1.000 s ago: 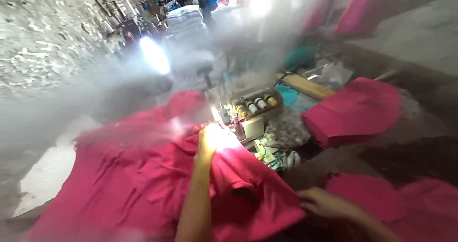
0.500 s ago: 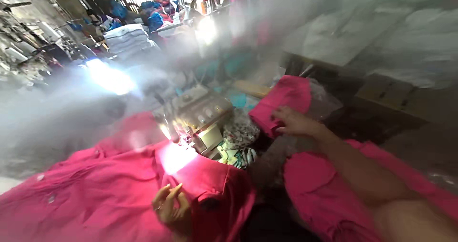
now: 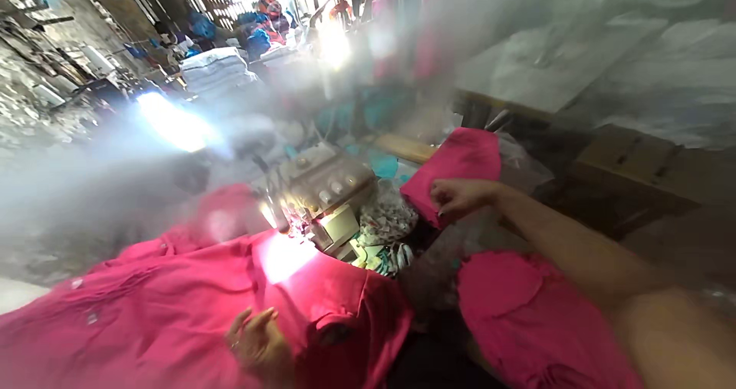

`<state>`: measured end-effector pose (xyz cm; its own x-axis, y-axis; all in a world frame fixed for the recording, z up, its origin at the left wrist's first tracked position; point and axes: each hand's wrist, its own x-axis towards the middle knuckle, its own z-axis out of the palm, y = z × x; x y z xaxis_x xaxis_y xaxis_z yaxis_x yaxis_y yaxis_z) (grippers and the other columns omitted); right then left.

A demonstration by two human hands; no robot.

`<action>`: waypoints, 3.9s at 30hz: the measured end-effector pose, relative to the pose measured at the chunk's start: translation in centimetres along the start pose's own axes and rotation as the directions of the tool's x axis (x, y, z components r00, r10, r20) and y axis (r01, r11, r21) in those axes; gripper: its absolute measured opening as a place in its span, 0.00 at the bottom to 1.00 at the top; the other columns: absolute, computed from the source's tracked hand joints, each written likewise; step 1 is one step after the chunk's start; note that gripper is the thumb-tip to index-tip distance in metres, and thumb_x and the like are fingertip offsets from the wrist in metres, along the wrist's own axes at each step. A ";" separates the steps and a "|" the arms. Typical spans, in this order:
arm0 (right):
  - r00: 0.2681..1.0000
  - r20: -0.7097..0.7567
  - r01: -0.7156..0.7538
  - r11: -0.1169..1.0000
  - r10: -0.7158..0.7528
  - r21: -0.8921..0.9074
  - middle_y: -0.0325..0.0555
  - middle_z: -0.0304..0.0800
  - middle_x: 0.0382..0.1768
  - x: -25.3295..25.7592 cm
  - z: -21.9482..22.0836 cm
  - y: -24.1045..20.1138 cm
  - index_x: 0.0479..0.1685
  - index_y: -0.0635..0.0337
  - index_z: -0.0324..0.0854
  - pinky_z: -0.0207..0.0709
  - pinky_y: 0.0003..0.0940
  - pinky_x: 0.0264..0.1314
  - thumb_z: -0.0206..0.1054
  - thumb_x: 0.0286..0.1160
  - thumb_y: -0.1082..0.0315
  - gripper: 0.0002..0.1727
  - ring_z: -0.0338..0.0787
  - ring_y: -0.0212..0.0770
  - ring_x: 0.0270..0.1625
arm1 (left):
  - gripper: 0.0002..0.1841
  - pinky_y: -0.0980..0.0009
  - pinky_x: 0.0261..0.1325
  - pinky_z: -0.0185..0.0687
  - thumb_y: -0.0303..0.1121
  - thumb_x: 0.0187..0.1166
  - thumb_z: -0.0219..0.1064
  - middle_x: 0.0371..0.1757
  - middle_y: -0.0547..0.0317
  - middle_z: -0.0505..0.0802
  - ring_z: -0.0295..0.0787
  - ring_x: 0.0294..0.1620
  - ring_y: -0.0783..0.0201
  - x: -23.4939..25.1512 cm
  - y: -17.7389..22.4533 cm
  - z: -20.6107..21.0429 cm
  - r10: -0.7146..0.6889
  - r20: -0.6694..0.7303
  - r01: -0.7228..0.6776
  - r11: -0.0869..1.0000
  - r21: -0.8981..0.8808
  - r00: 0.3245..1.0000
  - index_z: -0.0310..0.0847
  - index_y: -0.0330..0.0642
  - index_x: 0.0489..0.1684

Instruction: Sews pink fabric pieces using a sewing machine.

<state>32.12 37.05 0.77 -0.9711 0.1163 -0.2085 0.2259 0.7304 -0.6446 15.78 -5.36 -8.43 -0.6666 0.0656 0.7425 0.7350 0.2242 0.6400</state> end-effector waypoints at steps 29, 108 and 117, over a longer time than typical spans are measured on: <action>0.522 -0.578 0.806 0.584 -0.627 0.094 0.45 0.83 0.21 -1.5 15.2 -17.7 0.64 0.73 0.81 0.72 0.13 0.28 0.72 0.75 0.66 0.23 0.76 0.23 0.21 | 0.06 0.89 0.46 0.80 0.24 0.82 0.59 0.38 0.79 0.90 0.82 0.40 0.93 6.0 9.9 -0.6 0.183 0.703 0.253 0.847 -0.468 0.688 0.84 0.38 0.44; 0.981 -0.114 0.188 0.608 -0.157 0.771 0.40 0.91 0.39 7.0 24.0 -14.1 0.52 0.72 0.81 0.81 0.18 0.49 0.63 0.80 0.74 0.10 0.87 0.19 0.40 | 0.11 0.57 0.29 0.79 0.27 0.68 0.61 0.19 0.47 0.84 0.85 0.24 0.52 7.4 7.1 0.0 -0.022 0.555 -0.233 0.894 0.384 0.832 0.81 0.30 0.19; 0.981 -0.047 0.169 0.712 -0.188 0.681 0.36 0.84 0.31 5.7 23.0 -12.0 0.45 0.67 0.82 0.75 0.16 0.40 0.63 0.79 0.72 0.07 0.80 0.18 0.32 | 0.11 0.62 0.32 0.82 0.25 0.75 0.66 0.21 0.47 0.90 0.87 0.22 0.57 6.9 4.6 3.4 0.036 0.569 -0.252 0.917 0.307 0.822 0.90 0.30 0.25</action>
<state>25.70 13.43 -9.62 -0.9988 0.0088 -0.0486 0.0491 0.0817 -0.9954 14.09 -0.60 -1.02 -0.5925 0.6147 0.5207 0.8043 0.4880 0.3390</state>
